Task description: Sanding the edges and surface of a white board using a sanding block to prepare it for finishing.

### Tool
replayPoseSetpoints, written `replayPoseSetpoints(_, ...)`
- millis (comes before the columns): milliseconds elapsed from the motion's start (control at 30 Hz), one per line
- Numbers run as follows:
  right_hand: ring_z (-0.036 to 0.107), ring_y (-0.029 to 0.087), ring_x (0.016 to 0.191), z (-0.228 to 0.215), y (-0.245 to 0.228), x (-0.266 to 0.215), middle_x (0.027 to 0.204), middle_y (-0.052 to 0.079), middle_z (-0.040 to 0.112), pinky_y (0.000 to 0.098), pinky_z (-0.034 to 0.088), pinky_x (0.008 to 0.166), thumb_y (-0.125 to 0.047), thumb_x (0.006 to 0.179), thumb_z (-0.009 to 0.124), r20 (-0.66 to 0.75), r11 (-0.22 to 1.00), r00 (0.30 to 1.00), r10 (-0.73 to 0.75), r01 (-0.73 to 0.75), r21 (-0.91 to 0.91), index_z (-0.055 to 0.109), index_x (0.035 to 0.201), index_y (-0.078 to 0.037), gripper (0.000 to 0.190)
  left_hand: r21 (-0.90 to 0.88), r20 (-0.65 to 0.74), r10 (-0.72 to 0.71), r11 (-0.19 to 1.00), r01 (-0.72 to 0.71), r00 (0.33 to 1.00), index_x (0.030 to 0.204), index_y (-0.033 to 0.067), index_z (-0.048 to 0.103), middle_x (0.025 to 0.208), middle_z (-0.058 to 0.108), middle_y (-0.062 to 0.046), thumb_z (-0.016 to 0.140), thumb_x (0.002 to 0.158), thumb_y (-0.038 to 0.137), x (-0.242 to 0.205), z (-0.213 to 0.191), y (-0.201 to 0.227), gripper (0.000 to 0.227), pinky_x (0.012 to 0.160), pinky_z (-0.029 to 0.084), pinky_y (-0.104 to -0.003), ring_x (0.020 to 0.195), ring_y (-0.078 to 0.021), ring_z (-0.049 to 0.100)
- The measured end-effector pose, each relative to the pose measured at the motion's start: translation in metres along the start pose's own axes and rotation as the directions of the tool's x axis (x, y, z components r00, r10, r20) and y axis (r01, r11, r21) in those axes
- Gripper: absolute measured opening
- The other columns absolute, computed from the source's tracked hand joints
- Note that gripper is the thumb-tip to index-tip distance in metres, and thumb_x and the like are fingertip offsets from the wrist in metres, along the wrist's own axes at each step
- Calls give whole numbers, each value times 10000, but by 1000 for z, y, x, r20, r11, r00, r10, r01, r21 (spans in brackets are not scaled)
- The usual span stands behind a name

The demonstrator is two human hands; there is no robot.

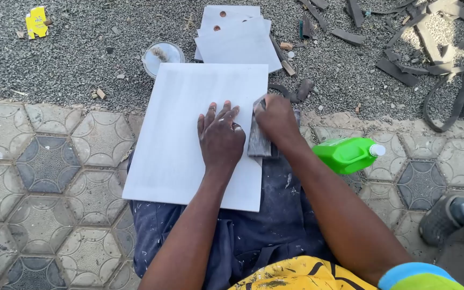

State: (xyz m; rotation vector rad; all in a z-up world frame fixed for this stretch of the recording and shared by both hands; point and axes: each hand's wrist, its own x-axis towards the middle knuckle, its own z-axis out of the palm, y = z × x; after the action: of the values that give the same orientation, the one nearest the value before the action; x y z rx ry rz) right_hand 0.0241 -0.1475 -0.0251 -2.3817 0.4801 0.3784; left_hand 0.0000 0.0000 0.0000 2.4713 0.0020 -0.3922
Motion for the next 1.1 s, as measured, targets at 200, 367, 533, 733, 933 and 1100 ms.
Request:
replayPoseSetpoints(200,695,502,963,27,29,17,935,302,694,594,569,785,-286,918,624,50,990,999,-12,19,-142,721,1073,76,405,-7,-25,11,1000,-11,1000,1370,188,681,1502,588,-54,479,873,46,0,2,-4,555,1263,195,-534,1510,-292,387)
replayPoseSetpoints(367,707,482,945,19,14,-8,925,294,702,566,576,770,-289,935,592,73,989,997,-25,36,-144,714,1076,75,409,2,-41,17,1000,-17,999,1366,195,685,1495,596,-45,473,881,32,-1,3,-10,554,1260,202,-525,1505,-285,395)
replayPoseSetpoints(533,697,503,963,24,16,-13,898,309,699,566,568,762,-300,924,608,134,993,991,-11,26,-116,711,1000,72,394,20,-39,15,1000,-15,999,1373,204,679,1501,588,-35,458,881,27,-2,1,-9,567,1262,203,-522,1507,-275,393)
replayPoseSetpoints(733,735,402,785,24,25,36,805,198,699,521,584,664,-259,876,599,41,992,999,34,-28,-119,720,993,5,313,-16,-68,15,1000,-16,998,1347,169,699,1466,619,-72,478,902,48,-9,2,-13,511,1254,209,-523,1484,-294,428)
replayPoseSetpoints(933,706,397,835,-36,14,-50,869,254,725,508,547,789,-320,900,629,284,986,959,24,-71,154,757,1057,26,401,-155,-100,49,986,-64,994,1267,218,735,1410,658,-32,527,993,309,7,0,-16,356,1270,177,-495,1443,-253,480)
replayPoseSetpoints(1100,749,289,645,-31,18,-39,882,227,658,380,662,483,-113,977,627,-150,656,970,191,-12,755,565,1155,89,277,-329,-25,287,902,-279,958,930,162,786,1055,734,-9,708,923,519,1,6,-24,366,1196,304,-453,1174,-229,624)
